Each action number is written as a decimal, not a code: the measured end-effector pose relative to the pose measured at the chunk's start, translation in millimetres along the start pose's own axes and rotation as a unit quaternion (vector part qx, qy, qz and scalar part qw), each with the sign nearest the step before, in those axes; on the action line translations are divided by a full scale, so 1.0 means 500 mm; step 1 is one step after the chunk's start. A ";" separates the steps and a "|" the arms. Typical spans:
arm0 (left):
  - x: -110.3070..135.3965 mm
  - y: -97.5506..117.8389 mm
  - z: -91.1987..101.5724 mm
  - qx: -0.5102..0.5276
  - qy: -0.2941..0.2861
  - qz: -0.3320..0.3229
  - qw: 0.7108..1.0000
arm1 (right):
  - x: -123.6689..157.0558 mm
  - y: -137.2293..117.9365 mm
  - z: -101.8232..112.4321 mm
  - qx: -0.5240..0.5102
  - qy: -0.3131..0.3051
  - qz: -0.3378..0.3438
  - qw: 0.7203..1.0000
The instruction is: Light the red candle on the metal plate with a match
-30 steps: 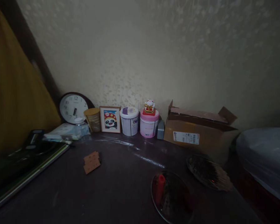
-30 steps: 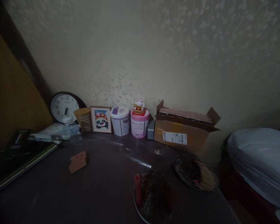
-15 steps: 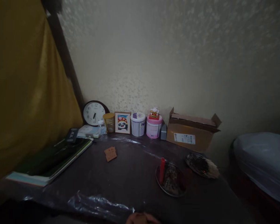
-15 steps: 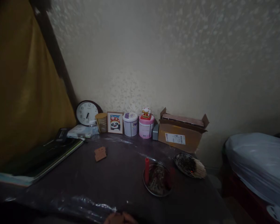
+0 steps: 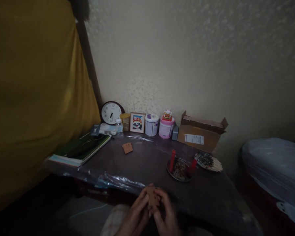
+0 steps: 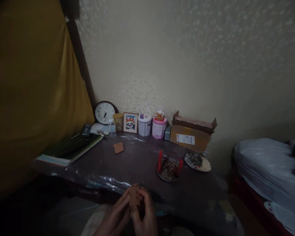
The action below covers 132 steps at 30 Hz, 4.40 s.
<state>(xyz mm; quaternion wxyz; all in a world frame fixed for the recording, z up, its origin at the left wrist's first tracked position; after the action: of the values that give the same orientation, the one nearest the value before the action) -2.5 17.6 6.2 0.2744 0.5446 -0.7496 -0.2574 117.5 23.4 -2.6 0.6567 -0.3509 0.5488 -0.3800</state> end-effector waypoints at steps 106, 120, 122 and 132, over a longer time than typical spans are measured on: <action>0.021 -0.028 0.045 -0.230 -0.019 0.063 0.971 | -0.016 0.000 0.058 0.146 -0.273 -0.018 0.951; 0.026 -0.031 0.056 -0.193 -0.018 0.083 0.978 | -0.013 0.019 0.067 0.157 -0.267 -0.001 0.951; 0.028 -0.026 0.054 -0.183 -0.025 0.074 0.980 | -0.014 0.017 0.070 0.161 -0.267 0.000 0.950; 0.040 -0.012 0.039 -0.142 -0.079 0.082 0.983 | -0.016 0.005 0.079 0.132 -0.269 -0.019 0.954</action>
<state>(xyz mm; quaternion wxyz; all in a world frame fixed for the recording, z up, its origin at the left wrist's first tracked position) -17.2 -1.3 -9.2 0.3089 0.4143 -0.7670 -0.3803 156.0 33.4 5.0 0.8133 -0.3606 0.2895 -0.3531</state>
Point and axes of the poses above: each hand's wrist, its own x-axis away from the middle knuckle, its own z-axis out of the back of the hand, y = z × x, the point moved 2 cm from there along -x, towards the middle knuckle, and after that the axes turned 10 degrees about -x, right-handed, at the moved point
